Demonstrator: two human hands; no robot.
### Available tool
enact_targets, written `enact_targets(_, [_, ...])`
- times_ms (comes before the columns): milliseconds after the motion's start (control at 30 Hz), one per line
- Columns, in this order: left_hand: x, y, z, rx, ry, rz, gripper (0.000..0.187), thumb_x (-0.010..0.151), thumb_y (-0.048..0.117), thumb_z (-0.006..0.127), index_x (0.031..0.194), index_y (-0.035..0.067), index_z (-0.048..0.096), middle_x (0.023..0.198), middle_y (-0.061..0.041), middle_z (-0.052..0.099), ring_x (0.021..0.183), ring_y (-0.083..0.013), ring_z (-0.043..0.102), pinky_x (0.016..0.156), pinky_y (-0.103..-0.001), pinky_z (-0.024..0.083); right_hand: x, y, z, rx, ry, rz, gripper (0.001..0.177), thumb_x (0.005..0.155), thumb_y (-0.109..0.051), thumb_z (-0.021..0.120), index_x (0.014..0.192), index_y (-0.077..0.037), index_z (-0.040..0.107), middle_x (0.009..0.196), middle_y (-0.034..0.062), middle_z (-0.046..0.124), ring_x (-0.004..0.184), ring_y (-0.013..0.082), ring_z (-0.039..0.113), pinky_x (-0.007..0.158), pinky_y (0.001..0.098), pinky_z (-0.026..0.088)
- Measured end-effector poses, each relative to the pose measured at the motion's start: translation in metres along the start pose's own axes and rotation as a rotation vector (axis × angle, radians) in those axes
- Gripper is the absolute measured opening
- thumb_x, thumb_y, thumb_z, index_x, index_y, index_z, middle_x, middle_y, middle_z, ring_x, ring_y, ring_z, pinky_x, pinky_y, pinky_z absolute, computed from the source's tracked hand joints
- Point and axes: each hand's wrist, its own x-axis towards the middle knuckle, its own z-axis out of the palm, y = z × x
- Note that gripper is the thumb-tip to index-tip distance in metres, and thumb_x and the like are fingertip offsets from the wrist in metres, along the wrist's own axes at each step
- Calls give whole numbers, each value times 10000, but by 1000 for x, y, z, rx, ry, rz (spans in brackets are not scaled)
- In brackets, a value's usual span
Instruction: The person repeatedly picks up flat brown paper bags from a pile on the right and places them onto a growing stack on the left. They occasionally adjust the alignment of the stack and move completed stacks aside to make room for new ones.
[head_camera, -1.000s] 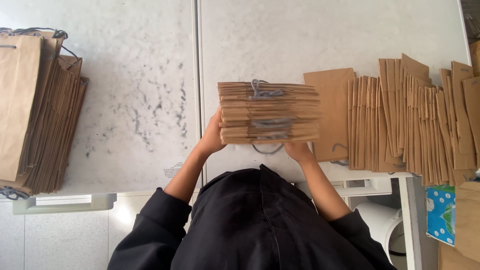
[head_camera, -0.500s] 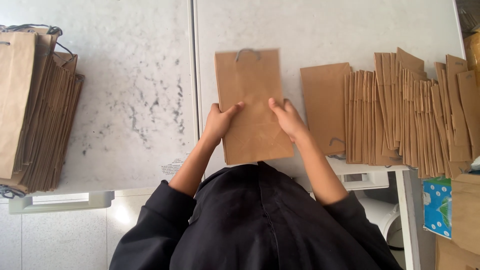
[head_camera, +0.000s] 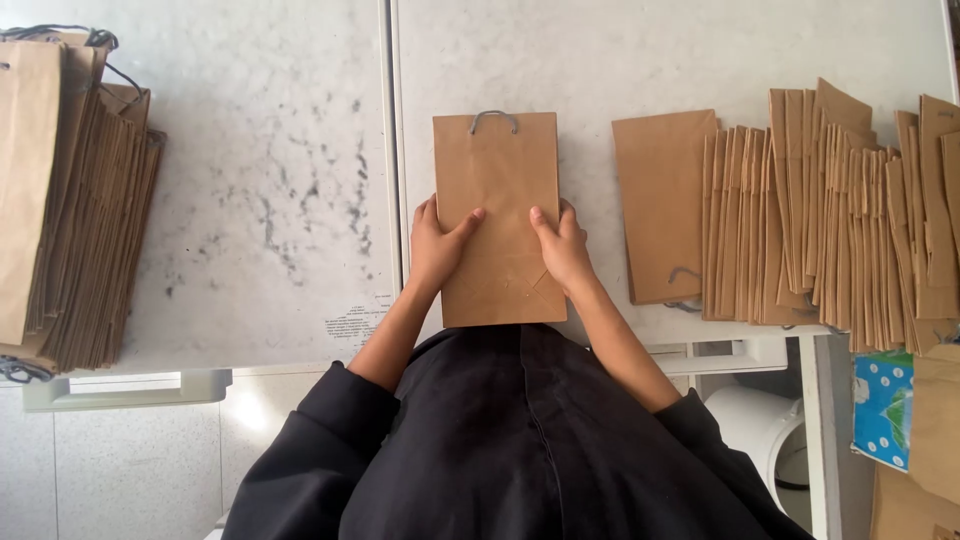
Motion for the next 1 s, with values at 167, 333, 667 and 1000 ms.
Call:
enact_targets(167, [-3, 1, 4, -15, 13, -13, 969, 780, 547, 826, 1474, -15, 450, 1446, -262, 462, 1300, -472, 497, 1080, -523, 437, -4, 1, -1, -25, 39, -16, 707, 988, -543, 563, 1457, -26, 450, 1335, 279, 592, 1267, 451, 551, 1016, 548, 492])
enact_targets(333, [-6, 5, 6, -46, 20, -26, 1006, 774, 562, 829, 1490, -18, 428, 1454, -256, 458, 1305, -461, 484, 1079, -501, 425, -1, 8, -1, 32, 36, -64, 725, 994, -539, 596, 1470, -10, 454, 1343, 265, 386, 1343, 478, 402, 1124, 535, 363])
enact_targets(667, [-26, 41, -11, -427, -104, -108, 921, 944, 521, 630, 1610, 84, 169, 1645, -226, 234, 1503, -425, 243, 1224, -514, 261, -40, -49, -24, 288, -112, -78, 810, 1026, -557, 474, 1565, 14, 272, 1608, 311, 169, 1514, 433, 137, 1248, 524, 111])
enact_targets(1000, [-15, -3, -10, -697, -260, 15, 715, 1043, 648, 136, 1632, 248, 78, 1705, -77, 45, 1560, -302, 24, 1285, -466, 79, -6, 18, -11, 526, -190, -317, 690, 1120, -447, 319, 1614, -23, 90, 1672, 181, 0, 1548, 293, 8, 1280, 443, -5])
